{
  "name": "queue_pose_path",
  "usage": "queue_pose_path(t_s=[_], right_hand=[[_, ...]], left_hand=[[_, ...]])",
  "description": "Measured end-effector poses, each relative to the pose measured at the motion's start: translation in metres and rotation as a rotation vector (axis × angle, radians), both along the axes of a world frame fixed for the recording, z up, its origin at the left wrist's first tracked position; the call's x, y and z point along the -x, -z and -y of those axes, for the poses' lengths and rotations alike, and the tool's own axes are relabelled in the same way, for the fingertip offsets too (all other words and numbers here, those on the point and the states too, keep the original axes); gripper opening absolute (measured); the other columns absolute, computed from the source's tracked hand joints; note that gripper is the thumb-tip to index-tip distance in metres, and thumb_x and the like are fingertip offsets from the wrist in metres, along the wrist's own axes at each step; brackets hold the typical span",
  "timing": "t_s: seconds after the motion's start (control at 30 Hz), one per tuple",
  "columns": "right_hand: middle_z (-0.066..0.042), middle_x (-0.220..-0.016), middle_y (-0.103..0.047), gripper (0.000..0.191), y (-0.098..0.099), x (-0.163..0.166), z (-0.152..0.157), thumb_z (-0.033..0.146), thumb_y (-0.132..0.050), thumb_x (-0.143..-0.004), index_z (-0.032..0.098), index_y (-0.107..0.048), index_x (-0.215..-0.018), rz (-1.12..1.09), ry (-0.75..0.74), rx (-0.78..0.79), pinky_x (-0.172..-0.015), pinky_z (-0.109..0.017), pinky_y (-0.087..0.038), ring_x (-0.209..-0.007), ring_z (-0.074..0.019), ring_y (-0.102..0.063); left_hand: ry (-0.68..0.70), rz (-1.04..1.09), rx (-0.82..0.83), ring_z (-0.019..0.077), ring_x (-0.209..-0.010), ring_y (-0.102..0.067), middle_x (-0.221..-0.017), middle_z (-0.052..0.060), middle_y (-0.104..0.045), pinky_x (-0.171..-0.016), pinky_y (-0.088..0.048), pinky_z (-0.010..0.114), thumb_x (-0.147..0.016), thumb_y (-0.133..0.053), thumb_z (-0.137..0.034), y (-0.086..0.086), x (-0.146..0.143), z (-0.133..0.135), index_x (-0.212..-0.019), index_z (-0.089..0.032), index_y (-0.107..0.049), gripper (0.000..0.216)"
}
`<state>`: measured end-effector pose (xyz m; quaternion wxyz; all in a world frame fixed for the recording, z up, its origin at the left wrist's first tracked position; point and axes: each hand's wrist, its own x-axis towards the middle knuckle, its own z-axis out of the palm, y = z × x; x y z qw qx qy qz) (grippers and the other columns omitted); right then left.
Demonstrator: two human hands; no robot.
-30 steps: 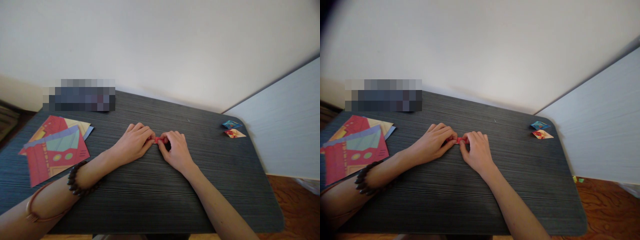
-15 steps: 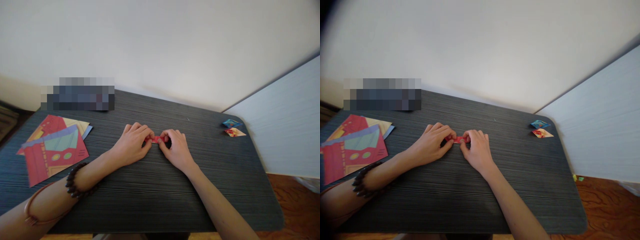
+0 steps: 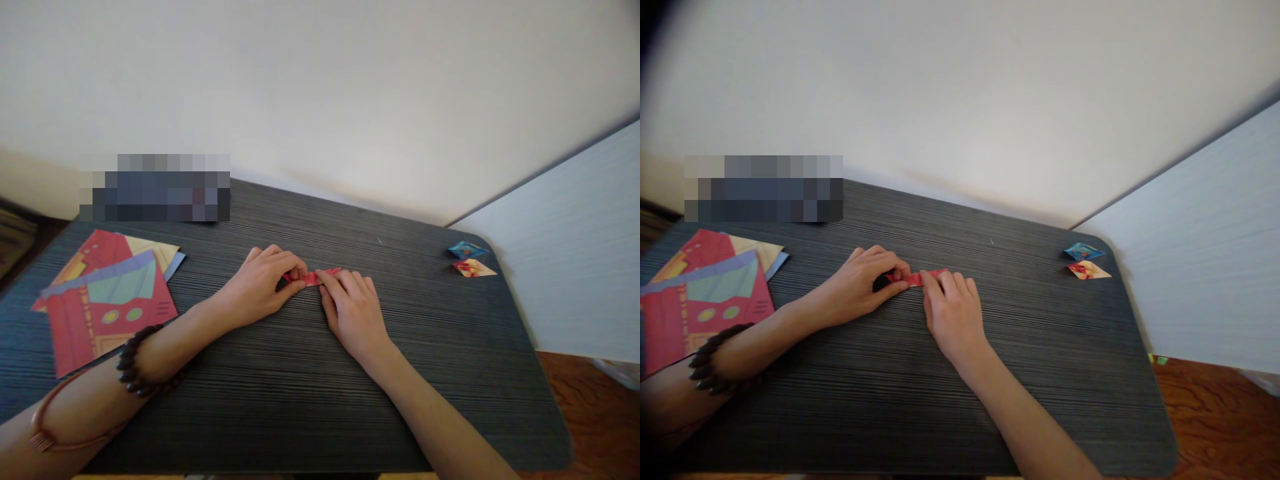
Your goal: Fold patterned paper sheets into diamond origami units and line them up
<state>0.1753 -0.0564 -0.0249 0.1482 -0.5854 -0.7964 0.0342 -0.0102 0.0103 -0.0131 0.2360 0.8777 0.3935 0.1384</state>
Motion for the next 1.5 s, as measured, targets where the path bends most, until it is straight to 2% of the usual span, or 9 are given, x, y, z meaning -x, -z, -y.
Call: queue_pose_path(t_s=[0.07,0.17,0.6,1.07,1.2,1.27,1.4,1.5], right_hand=[[-0.009,-0.098,-0.061,0.040,0.001,0.007,0.006,0.022,-0.036,-0.095,0.015,-0.048,-0.132,0.075,-0.009,-0.005,-0.073,-0.037,-0.034,-0.088,-0.0224,-0.049],[-0.011,-0.102,-0.060,0.044,-0.001,0.015,0.011,0.022,-0.036,-0.093,0.013,-0.044,-0.136,0.093,-0.028,0.021,-0.073,-0.038,-0.035,-0.089,-0.0236,-0.048],[-0.009,-0.095,-0.057,0.044,-0.005,0.013,0.011,0.025,-0.035,-0.094,0.017,-0.046,-0.136,0.082,0.050,0.075,-0.074,-0.038,-0.035,-0.087,-0.0226,-0.047],[-0.010,-0.087,-0.059,0.040,0.000,-0.005,0.007,0.027,-0.038,-0.094,0.015,-0.053,-0.130,0.068,0.110,-0.007,-0.072,-0.038,-0.038,-0.084,-0.0236,-0.047],[-0.009,-0.095,-0.058,0.038,0.001,-0.007,0.002,0.036,-0.043,-0.093,0.019,-0.058,-0.124,-0.059,0.133,-0.017,-0.077,-0.037,-0.041,-0.088,-0.0221,-0.049],[-0.009,-0.100,-0.056,0.033,0.002,-0.008,-0.003,0.037,-0.048,-0.091,0.021,-0.062,-0.116,-0.151,0.147,-0.034,-0.079,-0.036,-0.042,-0.090,-0.0214,-0.050],[-0.007,-0.106,-0.056,0.017,0.003,-0.011,-0.010,0.033,-0.059,-0.085,0.019,-0.062,-0.095,-0.320,0.090,-0.047,-0.086,-0.036,-0.043,-0.098,-0.0209,-0.051],[-0.005,-0.102,-0.060,0.005,0.002,-0.012,-0.011,0.025,-0.057,-0.086,0.020,-0.058,-0.086,-0.429,0.011,-0.019,-0.087,-0.034,-0.044,-0.096,-0.0186,-0.054]], left_hand=[[-0.012,0.003,-0.017,0.0188,-0.086,-0.050,-0.084,0.001,-0.062,-0.075,-0.030,0.033,-0.089,-0.047,-0.037,0.000,-0.001,0.001,-0.089,-0.021,-0.059,0.020],[-0.017,0.000,-0.034,0.0190,-0.086,-0.050,-0.084,0.001,-0.062,-0.074,-0.030,0.033,-0.089,-0.047,-0.035,0.000,-0.002,0.003,-0.088,-0.021,-0.058,0.018],[0.010,-0.021,-0.030,0.0185,-0.086,-0.050,-0.086,-0.001,-0.063,-0.075,-0.031,0.033,-0.090,-0.047,-0.038,-0.001,0.000,0.000,-0.091,-0.023,-0.060,0.020],[0.034,-0.035,-0.023,0.0204,-0.091,-0.051,-0.092,0.002,-0.063,-0.079,-0.034,0.035,-0.092,-0.043,-0.040,-0.001,0.001,-0.001,-0.098,-0.024,-0.062,0.026],[0.001,-0.015,-0.077,0.0225,-0.100,-0.049,-0.109,0.006,-0.057,-0.085,-0.036,0.038,-0.090,-0.045,-0.040,0.003,0.002,-0.002,-0.112,-0.023,-0.058,0.030],[0.019,0.000,-0.101,0.0229,-0.104,-0.047,-0.114,0.007,-0.055,-0.090,-0.035,0.040,-0.090,-0.046,-0.039,0.005,0.003,-0.002,-0.111,-0.024,-0.059,0.028],[0.095,0.071,-0.091,0.0210,-0.107,-0.047,-0.114,0.004,-0.058,-0.094,-0.035,0.039,-0.092,-0.045,-0.031,0.004,0.000,-0.002,-0.101,-0.023,-0.062,0.021],[0.139,0.130,-0.042,0.0190,-0.103,-0.050,-0.106,0.003,-0.061,-0.093,-0.039,0.036,-0.091,-0.046,-0.026,0.004,-0.002,0.000,-0.100,-0.021,-0.059,0.017]])
